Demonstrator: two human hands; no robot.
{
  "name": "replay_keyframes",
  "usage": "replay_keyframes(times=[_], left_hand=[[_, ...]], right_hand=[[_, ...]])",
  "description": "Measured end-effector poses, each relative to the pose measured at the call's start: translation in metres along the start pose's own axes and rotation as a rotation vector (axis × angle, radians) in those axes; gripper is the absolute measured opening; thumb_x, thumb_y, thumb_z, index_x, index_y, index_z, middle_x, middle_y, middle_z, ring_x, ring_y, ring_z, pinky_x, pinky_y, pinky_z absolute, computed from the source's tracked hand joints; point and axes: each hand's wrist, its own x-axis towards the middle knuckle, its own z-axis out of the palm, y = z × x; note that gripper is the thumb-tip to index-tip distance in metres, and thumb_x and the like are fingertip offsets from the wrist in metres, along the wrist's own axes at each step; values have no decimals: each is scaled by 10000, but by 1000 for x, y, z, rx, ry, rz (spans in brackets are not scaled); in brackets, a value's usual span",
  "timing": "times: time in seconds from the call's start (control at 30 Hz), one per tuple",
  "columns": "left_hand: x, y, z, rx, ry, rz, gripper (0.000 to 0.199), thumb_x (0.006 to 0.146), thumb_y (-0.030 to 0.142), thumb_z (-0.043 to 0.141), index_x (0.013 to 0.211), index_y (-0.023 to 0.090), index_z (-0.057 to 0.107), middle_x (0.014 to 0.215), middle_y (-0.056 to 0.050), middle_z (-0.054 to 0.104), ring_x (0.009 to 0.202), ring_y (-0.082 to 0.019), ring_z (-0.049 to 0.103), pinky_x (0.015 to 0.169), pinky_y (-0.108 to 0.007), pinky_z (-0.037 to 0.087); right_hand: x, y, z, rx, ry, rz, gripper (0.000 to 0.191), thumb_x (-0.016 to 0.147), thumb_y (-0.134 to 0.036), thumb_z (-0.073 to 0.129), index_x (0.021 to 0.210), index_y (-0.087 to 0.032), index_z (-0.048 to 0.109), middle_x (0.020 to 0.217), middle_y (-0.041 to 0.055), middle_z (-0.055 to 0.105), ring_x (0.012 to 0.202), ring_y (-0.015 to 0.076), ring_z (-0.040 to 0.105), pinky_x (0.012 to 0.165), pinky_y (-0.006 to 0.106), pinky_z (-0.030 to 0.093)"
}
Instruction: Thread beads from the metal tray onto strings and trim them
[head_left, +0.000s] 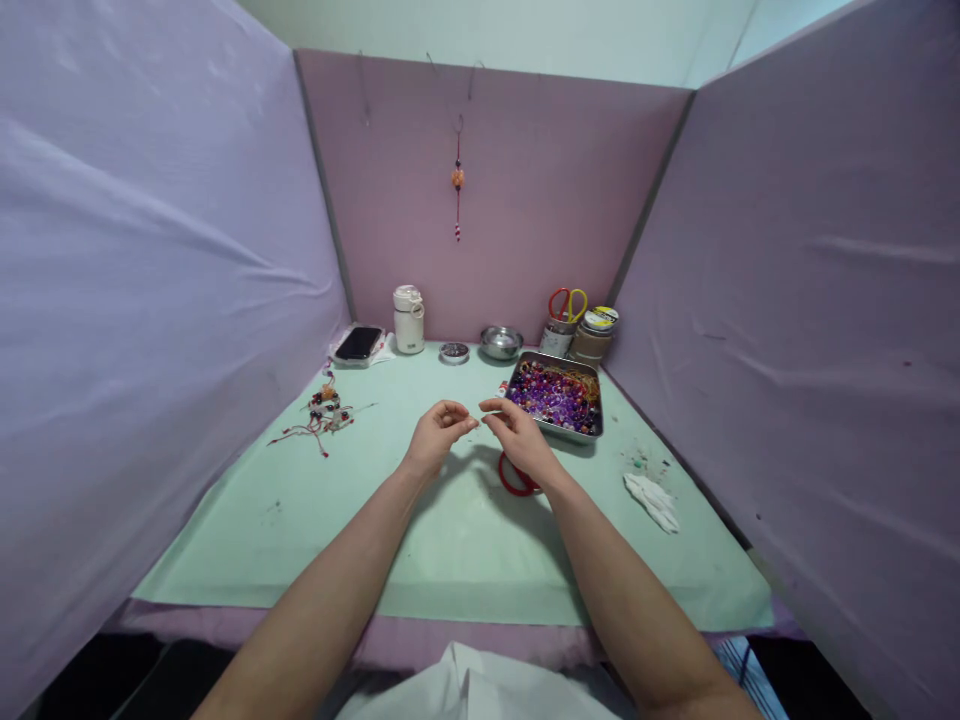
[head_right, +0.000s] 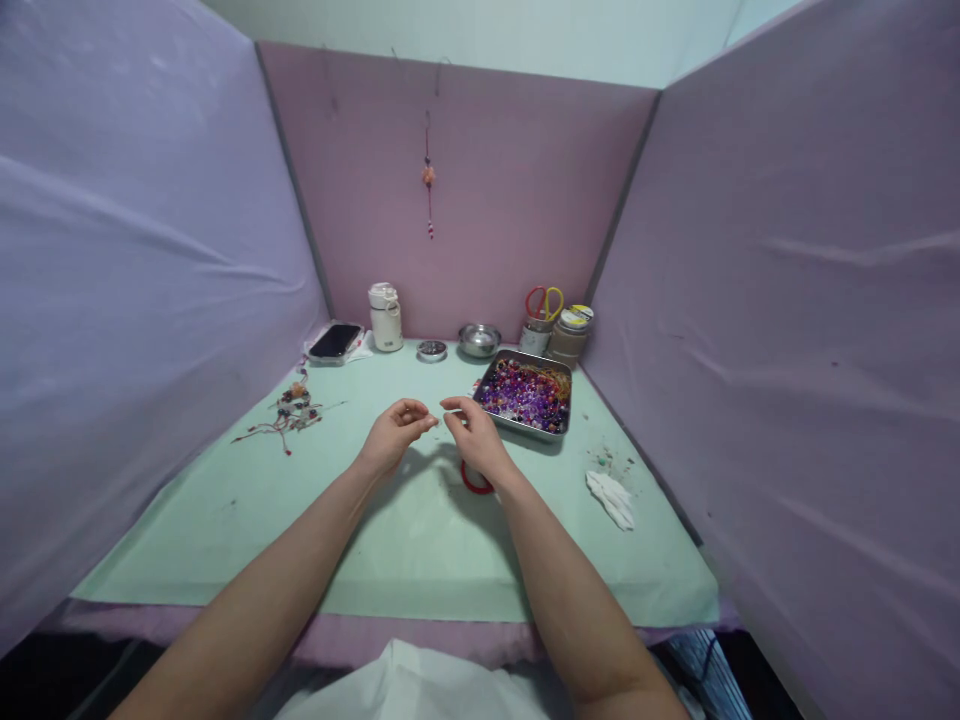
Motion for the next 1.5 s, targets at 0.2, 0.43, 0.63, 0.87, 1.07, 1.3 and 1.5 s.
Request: replay_keyframes(times=[0.2,0.43,0.63,0.87,1.07,1.3,1.5], left_hand=[[-1,-2,0,36,-48,93,198,635,286,727,715,177,582,704,2,617,708,-136,576,720,-281,443],[-3,1,3,185,67,213,149,679,276,680,730,178,581,747,-6,607,755,-147,571,706,-274,450],[-12,2,5,341,101,382,88,767,267,604,806,191,585,794,-19,633,780,-152,605,775,-300,475],[-11,1,4,348,134,425,79,772,267,608,800,197,584,792,-18,639,779,-157,619,775,-299,485],[-13,1,6,299,66,419,87,786,278,602,815,198,582,811,-11,630,744,-147,627,731,-285,490],[-14,1,7,302,51,412,93,781,277,614,806,190,596,800,-16,635,738,-152,624,714,-287,494],[-15,0,8,269,45,390,107,768,287,625,807,189,601,804,-16,639,703,-145,619,695,-289,498]], right_hand=[[-4,-9,3,287,-125,198,195,721,-332,665,840,-178,651,848,47,666,832,174,626,813,358,506],[-5,-14,2,329,-67,274,278,603,-328,763,785,-177,618,765,34,682,783,184,650,804,345,496],[-7,-16,4,330,-56,263,303,592,-343,783,775,-182,603,763,26,677,810,199,661,816,358,485],[-7,-22,4,331,-111,238,237,686,-380,700,807,-187,634,807,30,650,818,175,623,690,305,491],[-4,-15,1,271,-34,259,223,718,-373,651,839,-185,662,743,1,598,664,112,505,576,242,383],[-5,-16,1,398,-112,353,250,640,-369,731,780,-171,670,730,-5,598,622,90,449,576,238,330],[-5,-17,2,454,-141,397,224,630,-331,724,753,-161,646,670,-18,539,575,77,398,517,223,269]])
